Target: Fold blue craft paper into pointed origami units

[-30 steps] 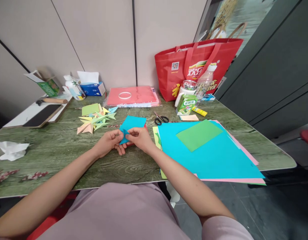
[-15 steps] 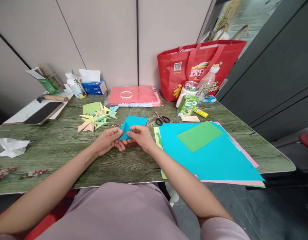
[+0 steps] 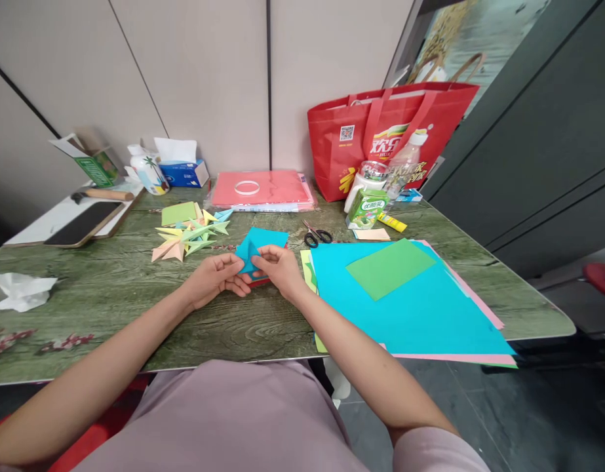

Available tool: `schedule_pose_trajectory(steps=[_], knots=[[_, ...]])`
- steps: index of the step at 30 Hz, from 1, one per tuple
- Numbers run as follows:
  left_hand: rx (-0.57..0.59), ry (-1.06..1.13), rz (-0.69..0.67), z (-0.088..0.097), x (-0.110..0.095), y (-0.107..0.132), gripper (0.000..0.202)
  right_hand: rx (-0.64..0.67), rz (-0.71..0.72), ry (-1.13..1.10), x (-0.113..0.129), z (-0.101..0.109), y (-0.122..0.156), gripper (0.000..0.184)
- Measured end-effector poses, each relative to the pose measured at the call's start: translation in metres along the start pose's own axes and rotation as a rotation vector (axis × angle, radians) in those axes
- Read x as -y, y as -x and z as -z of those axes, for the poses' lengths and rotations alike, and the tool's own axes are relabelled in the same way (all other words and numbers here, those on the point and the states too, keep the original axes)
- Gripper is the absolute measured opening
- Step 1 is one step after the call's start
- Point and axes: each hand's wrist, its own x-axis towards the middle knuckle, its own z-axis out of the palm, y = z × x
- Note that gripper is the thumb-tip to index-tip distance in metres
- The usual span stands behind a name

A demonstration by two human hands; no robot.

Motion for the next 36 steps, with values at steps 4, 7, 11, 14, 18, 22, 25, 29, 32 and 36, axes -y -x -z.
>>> schedule_pose_trajectory(steps=[4, 7, 11, 14, 18, 22, 25, 29, 32, 36], knots=[[0.0, 0.026, -0.024, -0.001, 0.001, -0.001, 0.03, 0.011, 0.019, 0.002, 0.0, 0.0, 0.0, 0.036], [-0.02, 0.051, -0.032, 0.0, 0.002, -0.002, 0.028, 0.016, 0.082, 0.08, -0.001, 0.001, -0.001, 0.031], [-0.066, 0.073, -0.082, 0.001, 0.001, -0.003, 0.026, 0.01, 0.132, 0.15, -0.003, 0.001, -0.002, 0.025], [-0.07, 0.07, -0.103, 0.003, -0.001, -0.003, 0.025, 0.002, 0.143, 0.165, -0.002, 0.002, -0.002, 0.024], [-0.039, 0.049, -0.113, 0.003, 0.0, -0.003, 0.024, -0.059, 0.298, 0.358, 0.001, 0.004, 0.0, 0.014], [-0.1, -0.051, -0.212, 0.002, 0.004, -0.004, 0.023, -0.015, 0.375, 0.482, -0.001, 0.003, 0.003, 0.016], [-0.194, -0.165, -0.296, 0.003, 0.006, -0.005, 0.021, 0.073, 0.33, 0.455, -0.003, -0.002, 0.007, 0.027], [-0.249, -0.259, -0.363, 0.003, 0.006, -0.005, 0.019, 0.064, 0.267, 0.415, 0.0, -0.005, 0.009, 0.028], [-0.238, -0.287, -0.372, 0.002, 0.008, -0.006, 0.021, 0.02, 0.265, 0.436, 0.002, -0.004, 0.006, 0.025], [-0.251, -0.275, -0.388, 0.001, 0.012, -0.007, 0.025, 0.008, 0.256, 0.39, 0.001, 0.0, 0.002, 0.022]])
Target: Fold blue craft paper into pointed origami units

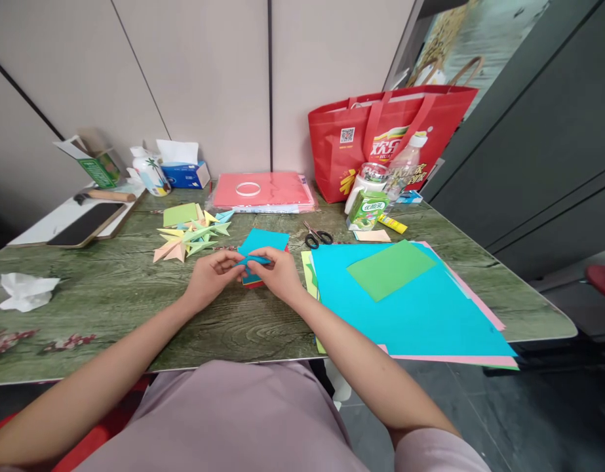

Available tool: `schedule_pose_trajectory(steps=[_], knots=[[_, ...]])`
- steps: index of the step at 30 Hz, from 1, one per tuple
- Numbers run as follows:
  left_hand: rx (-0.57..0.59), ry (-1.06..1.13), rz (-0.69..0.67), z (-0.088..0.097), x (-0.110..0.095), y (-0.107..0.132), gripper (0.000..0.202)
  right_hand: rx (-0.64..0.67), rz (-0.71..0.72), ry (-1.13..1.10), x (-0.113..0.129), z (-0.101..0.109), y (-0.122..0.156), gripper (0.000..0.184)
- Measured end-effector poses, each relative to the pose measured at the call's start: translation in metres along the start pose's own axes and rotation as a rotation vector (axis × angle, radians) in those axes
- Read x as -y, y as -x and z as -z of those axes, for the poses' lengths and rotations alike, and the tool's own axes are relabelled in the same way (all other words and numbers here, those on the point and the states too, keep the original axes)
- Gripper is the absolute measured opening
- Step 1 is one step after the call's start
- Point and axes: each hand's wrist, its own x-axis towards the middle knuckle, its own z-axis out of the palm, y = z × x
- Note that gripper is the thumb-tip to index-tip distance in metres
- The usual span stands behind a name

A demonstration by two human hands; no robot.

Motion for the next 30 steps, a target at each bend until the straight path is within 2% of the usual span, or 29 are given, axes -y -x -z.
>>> schedule_pose_trajectory(steps=[5, 8, 15, 19, 23, 30], knots=[[-0.11, -0.054, -0.069, 0.003, 0.0, -0.001, 0.027, 0.048, -0.02, -0.168, 0.002, 0.001, -0.001, 0.023], [-0.119, -0.016, -0.106, 0.005, -0.001, -0.002, 0.036, 0.074, -0.041, -0.249, 0.003, 0.001, -0.001, 0.024], [-0.175, -0.089, -0.174, 0.004, 0.0, -0.001, 0.021, 0.043, 0.036, -0.178, 0.002, 0.0, -0.001, 0.024], [-0.142, 0.007, -0.111, 0.003, -0.004, 0.0, 0.026, 0.001, -0.028, -0.205, 0.001, 0.001, -0.001, 0.025], [-0.124, 0.065, -0.058, 0.002, -0.01, 0.001, 0.026, -0.018, -0.011, -0.205, 0.004, 0.0, 0.0, 0.027], [-0.138, 0.098, -0.072, 0.001, -0.01, 0.001, 0.02, 0.095, 0.003, -0.213, 0.005, 0.005, 0.0, 0.025]])
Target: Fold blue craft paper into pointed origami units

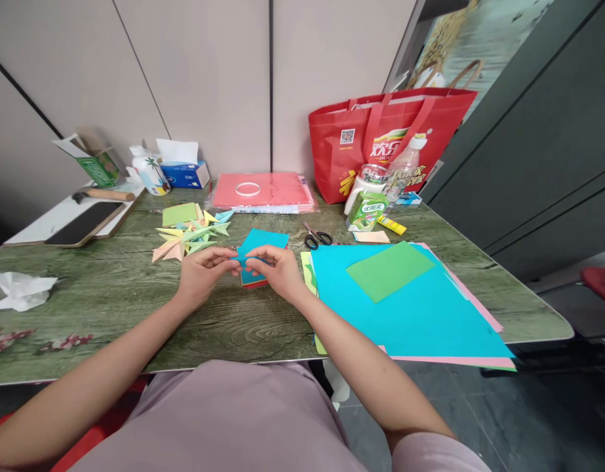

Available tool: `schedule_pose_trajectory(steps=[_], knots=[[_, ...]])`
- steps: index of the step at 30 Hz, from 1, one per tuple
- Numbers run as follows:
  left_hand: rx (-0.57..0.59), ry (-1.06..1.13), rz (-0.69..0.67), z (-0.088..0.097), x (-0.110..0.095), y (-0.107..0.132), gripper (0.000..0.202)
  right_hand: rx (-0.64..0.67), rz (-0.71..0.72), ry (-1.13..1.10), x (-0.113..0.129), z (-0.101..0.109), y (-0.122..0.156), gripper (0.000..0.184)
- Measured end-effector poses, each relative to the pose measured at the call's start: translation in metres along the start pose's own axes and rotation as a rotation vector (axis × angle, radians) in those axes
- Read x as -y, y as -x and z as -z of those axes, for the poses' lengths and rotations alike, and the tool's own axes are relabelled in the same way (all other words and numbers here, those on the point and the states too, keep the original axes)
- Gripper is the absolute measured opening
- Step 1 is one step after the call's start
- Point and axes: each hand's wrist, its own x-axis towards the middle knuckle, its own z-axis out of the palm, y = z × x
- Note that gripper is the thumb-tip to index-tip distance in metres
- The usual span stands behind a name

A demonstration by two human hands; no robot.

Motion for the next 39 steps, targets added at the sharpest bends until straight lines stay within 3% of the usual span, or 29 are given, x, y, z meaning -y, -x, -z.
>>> schedule_pose_trajectory(steps=[5, 13, 22, 33, 39], knots=[[-0.009, 0.007, -0.034, 0.0012, 0.0004, 0.0, 0.018, 0.001, 0.0, -0.008, 0.0009, -0.0003, -0.0001, 0.024], [0.004, -0.061, -0.05, -0.0002, -0.0048, 0.0033, 0.023, -0.085, 0.11, 0.172, -0.0007, -0.0035, 0.0002, 0.016], [0.045, -0.074, -0.058, -0.0006, -0.0018, 0.004, 0.017, -0.153, 0.104, 0.161, -0.0007, -0.0013, -0.0009, 0.015], [0.078, 0.012, -0.006, 0.0, -0.0048, 0.0021, 0.015, -0.036, 0.073, 0.075, 0.0011, 0.0004, 0.001, 0.016], [0.119, -0.005, -0.005, 0.0007, -0.0067, 0.002, 0.018, -0.091, 0.14, 0.205, 0.0025, 0.0004, 0.002, 0.013]])
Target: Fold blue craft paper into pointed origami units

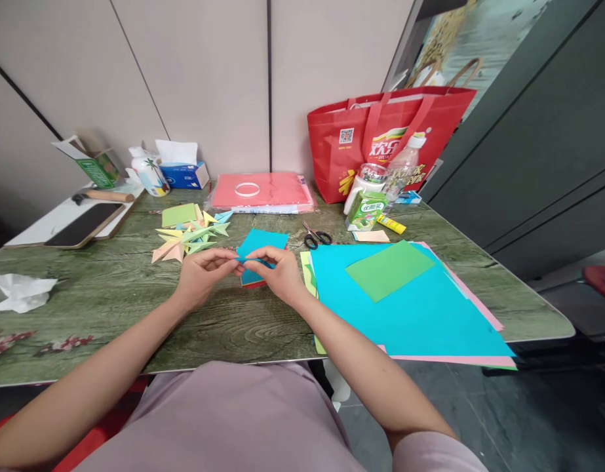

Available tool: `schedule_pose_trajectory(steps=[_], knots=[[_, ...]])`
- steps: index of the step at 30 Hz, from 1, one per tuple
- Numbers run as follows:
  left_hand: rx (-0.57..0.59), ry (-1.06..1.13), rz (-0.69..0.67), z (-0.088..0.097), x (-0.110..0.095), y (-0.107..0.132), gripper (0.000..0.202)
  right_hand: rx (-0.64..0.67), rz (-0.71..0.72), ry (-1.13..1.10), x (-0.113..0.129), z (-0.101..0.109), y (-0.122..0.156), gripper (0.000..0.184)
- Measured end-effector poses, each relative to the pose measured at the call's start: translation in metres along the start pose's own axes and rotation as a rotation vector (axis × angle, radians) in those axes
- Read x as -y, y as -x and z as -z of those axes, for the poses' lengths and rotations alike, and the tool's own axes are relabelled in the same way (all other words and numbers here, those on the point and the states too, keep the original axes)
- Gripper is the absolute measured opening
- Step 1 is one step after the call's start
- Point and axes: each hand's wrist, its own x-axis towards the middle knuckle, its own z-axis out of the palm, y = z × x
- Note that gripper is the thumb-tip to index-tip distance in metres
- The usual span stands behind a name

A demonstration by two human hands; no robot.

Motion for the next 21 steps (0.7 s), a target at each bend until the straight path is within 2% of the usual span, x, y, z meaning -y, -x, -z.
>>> schedule_pose_trajectory(steps=[3, 6, 12, 18, 21], knots=[[0.027, -0.057, -0.011, 0.001, -0.0015, -0.0004, 0.025, -0.009, 0.064, 0.102, 0.0017, 0.0, 0.001, 0.009], [0.025, -0.096, -0.028, 0.002, -0.0001, -0.0018, 0.019, 0.013, 0.125, 0.18, 0.0038, -0.0008, 0.002, 0.008], [-0.027, -0.082, -0.023, 0.0022, 0.0023, -0.0035, 0.019, -0.041, 0.055, 0.114, 0.0004, -0.0022, 0.0007, 0.018], [0.12, -0.183, 0.018, 0.0011, 0.002, -0.001, 0.022, 0.026, 0.147, 0.216, -0.0033, -0.0004, 0.0005, 0.012], [0.118, -0.202, 0.046, 0.0011, 0.0043, -0.001, 0.021, 0.033, 0.156, 0.238, -0.0041, -0.0019, 0.0015, 0.012]])
